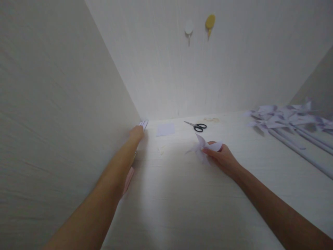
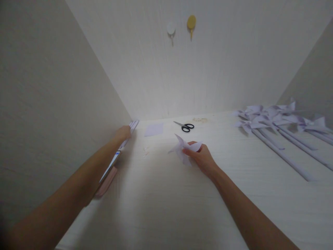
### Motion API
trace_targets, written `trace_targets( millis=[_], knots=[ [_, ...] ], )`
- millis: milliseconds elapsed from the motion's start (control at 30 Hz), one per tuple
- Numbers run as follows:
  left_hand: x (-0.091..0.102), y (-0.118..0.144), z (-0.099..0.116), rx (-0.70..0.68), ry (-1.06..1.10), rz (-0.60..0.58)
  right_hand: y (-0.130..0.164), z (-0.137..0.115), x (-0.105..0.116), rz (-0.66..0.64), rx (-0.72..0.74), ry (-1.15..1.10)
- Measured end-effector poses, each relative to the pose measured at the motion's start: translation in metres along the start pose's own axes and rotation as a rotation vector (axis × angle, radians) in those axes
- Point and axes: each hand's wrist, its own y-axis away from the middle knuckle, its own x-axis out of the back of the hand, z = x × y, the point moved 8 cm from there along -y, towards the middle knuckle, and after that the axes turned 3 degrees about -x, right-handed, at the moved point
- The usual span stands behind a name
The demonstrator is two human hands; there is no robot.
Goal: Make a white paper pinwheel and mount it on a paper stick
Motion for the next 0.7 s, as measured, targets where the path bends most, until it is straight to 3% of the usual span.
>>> trace_targets(
  millis=[533, 700],
  knots=[
    [-0.0085, -0.009, 0.0024, 0.054, 0.109, 0.006, -0.0017, 0.0026, -0.0015, -0.024, -0.005, 0.043],
    [0.0007, -0.0089, 0.0043, 0.071, 0.239, 0.072, -0.0038, 0.005, -0.0017, -0.042, -0.009, -0.015]
  ],
)
